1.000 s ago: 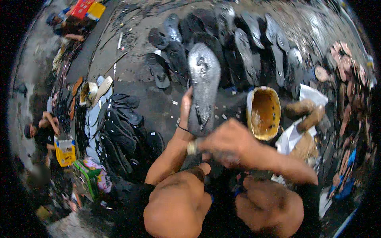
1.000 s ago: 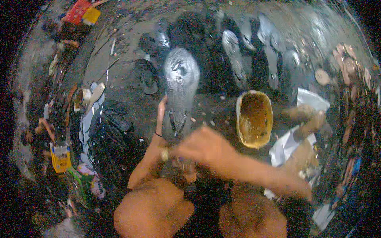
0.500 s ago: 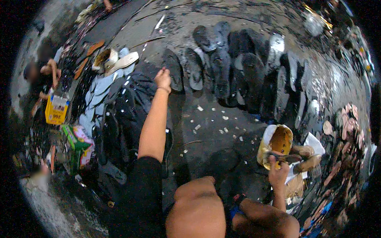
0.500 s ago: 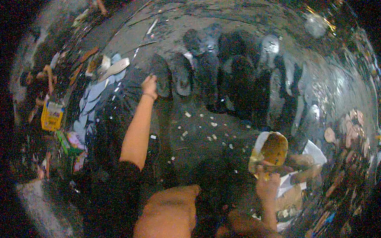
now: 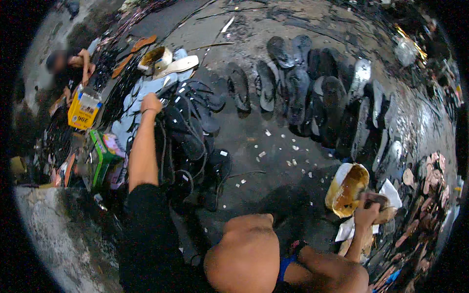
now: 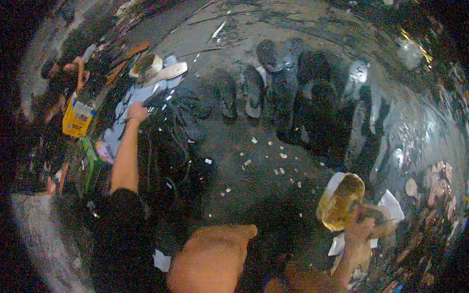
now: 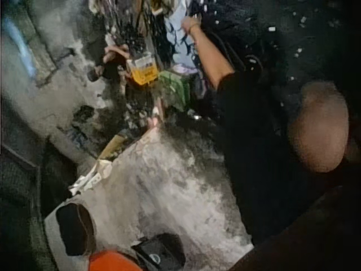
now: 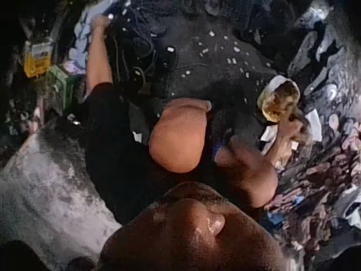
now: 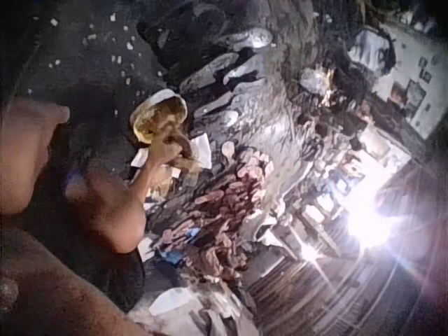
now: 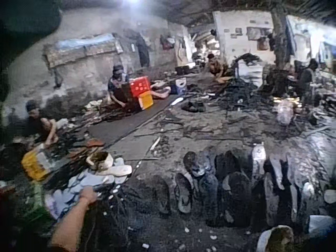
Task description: The person sits on the ground and repeatedly applies a dark liquid to black flip-flops using a brush. They dip the brush into a yellow container, coat the soles and straps of each sandal, and place the treated items back into a pile.
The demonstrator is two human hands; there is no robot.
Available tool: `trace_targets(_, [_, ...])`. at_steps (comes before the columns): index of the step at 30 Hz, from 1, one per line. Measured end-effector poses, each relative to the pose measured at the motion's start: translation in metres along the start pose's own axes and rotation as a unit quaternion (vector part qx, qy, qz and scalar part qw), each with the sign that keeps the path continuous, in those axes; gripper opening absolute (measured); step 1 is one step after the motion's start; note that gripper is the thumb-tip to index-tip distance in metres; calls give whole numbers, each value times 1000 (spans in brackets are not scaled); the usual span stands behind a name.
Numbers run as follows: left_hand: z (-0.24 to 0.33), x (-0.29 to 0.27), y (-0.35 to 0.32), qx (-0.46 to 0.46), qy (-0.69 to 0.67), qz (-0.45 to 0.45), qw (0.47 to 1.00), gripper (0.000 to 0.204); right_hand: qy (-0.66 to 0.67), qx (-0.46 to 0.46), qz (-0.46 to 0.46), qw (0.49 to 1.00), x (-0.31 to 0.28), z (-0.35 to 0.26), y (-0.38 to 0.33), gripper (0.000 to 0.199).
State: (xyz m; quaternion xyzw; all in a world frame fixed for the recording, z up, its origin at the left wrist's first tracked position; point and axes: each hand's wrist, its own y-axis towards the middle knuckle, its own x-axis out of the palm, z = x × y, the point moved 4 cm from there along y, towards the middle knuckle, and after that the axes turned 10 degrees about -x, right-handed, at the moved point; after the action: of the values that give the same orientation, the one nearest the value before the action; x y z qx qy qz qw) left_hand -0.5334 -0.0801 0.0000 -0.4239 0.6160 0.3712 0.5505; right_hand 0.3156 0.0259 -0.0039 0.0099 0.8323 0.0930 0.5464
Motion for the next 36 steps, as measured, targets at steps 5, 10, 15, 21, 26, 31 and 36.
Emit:
trace_targets(5, [53,-96,-160,213,-407,-35,888,40,-164,40,-244,955,-25,-3,-50,48])
trace_targets(10, [140,20,-390,243,-354,-366,826,39,-17,6,-153,988,-39,-24,-56,51])
trace_targets(15, [135,76,-447,337,-289,-88,892,33,28,58,-425,903,-51,-19,-77,41])
trace_targets(21, [219,85,-468,600,-217,-162,753,63,573,194,-55,794,-82,-24,-58,29])
trace_targets(26, [268,86,-460,636,-170,-218,721,64,530,200,-74,821,-69,-63,-5,31])
trace_targets(31, [291,54,-443,54,-607,-692,387,46,428,-136,-1,894,-39,-138,39,24])
trace_targets(36, [293,-4,-433,366,-559,-433,604,49,446,-266,-39,853,-19,-175,59,30])
